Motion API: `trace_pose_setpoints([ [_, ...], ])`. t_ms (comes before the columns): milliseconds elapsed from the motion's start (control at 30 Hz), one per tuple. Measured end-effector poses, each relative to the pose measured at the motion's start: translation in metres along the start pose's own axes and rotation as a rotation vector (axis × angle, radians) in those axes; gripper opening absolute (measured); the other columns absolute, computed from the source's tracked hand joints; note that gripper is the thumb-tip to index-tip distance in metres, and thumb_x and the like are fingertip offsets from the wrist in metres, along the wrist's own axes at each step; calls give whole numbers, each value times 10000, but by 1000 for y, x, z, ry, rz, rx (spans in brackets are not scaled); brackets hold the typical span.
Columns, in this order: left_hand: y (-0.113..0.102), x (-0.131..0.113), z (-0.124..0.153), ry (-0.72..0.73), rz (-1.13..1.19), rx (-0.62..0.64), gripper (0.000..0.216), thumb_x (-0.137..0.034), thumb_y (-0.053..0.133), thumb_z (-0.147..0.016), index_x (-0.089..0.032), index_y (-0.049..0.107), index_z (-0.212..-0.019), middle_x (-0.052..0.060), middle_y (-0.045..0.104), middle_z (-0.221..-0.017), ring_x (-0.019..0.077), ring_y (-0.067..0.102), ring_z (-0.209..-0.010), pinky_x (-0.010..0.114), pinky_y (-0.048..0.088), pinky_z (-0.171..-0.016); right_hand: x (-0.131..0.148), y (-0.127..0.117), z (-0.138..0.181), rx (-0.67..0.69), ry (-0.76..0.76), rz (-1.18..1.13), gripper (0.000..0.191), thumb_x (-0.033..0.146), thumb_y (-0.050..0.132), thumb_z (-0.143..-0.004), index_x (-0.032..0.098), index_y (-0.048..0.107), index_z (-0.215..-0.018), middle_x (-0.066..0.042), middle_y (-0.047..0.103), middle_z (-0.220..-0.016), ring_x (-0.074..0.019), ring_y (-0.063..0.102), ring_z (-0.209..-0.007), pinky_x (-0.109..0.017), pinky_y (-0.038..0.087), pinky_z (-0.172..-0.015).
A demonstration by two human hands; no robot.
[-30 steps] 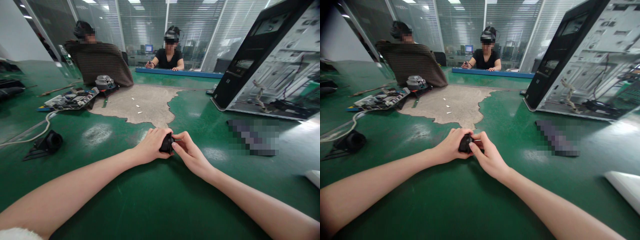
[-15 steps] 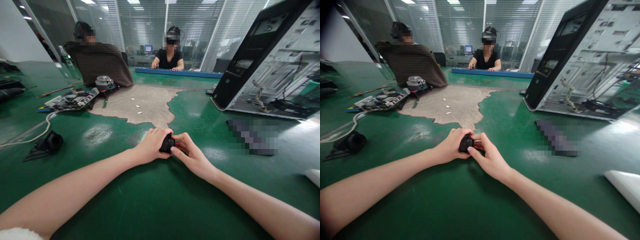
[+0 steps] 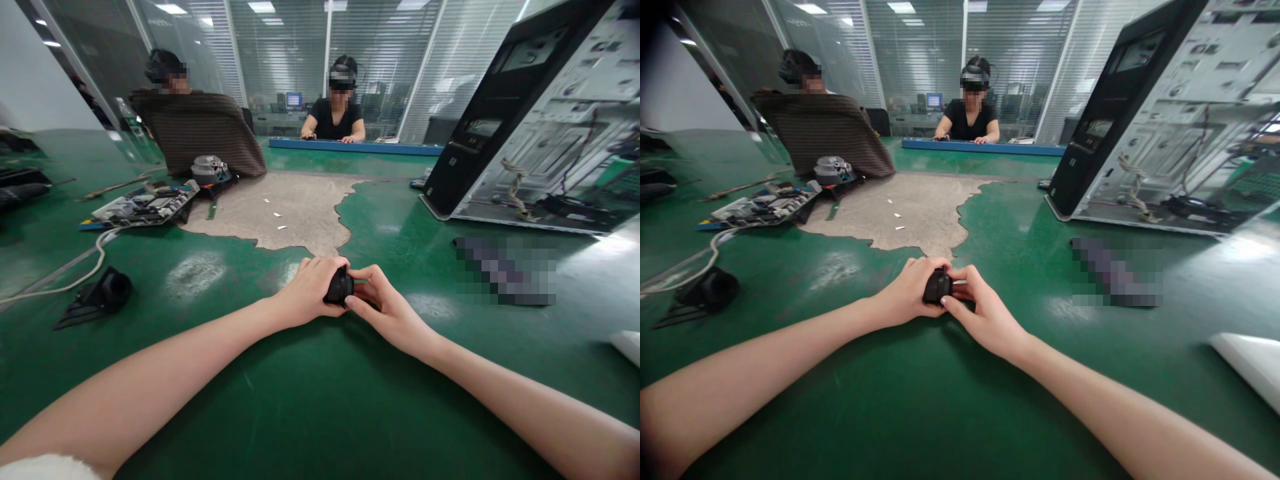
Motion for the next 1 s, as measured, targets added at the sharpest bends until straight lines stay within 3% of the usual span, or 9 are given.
trace_pose_setpoints([
  [200,-1,0,0,-19,-1,7,565,-360,631,-655,-213,332,-1111,53,530,-1056,230,501,-955,362,327,-804,-2,-2,-3,-55,13,-31,109,254,475,-843,224,433,-939,-6,518,-875,-136,570,-817,-287,504,-699],
  [367,-1,0,0,-4,-7,3,569,-368,628,-661,-206,325,-1116,57,529,-1055,231,498,-963,360,325,-802,-7,-5,-6,-62,69,-15,208,256,490,-828,214,429,-1023,-40,520,-991,-153,566,-879,-320,502,-743],
  [567,-1,-1,0,-8,6,2,556,-340,635,-652,-211,333,-1101,55,532,-1050,233,503,-961,357,326,-797,-3,-1,-4,20,30,-52,186,254,520,-822,230,423,-978,-14,544,-935,-145,568,-895,-323,491,-793],
  [733,-2,-1,0,-24,9,1,543,-351,628,-662,-216,335,-1100,56,528,-1062,234,497,-972,360,323,-809,-3,-3,-5,-20,36,-62,121,290,481,-846,228,431,-938,-1,529,-863,-135,572,-817,-301,507,-712],
  [1000,-2,-1,0,-11,15,-3,561,-357,634,-661,-204,335,-1110,59,527,-1061,233,495,-973,363,326,-811,-7,-5,-7,-27,87,-8,179,280,477,-842,210,436,-1002,-35,533,-961,-150,564,-862,-333,493,-759],
])
Point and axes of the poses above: each hand's wrist, its own z-axis away from the middle knuckle, its own y-axis out of the palm, x = y × z, the point moved 7 cm from there along -z, towards the middle knuckle
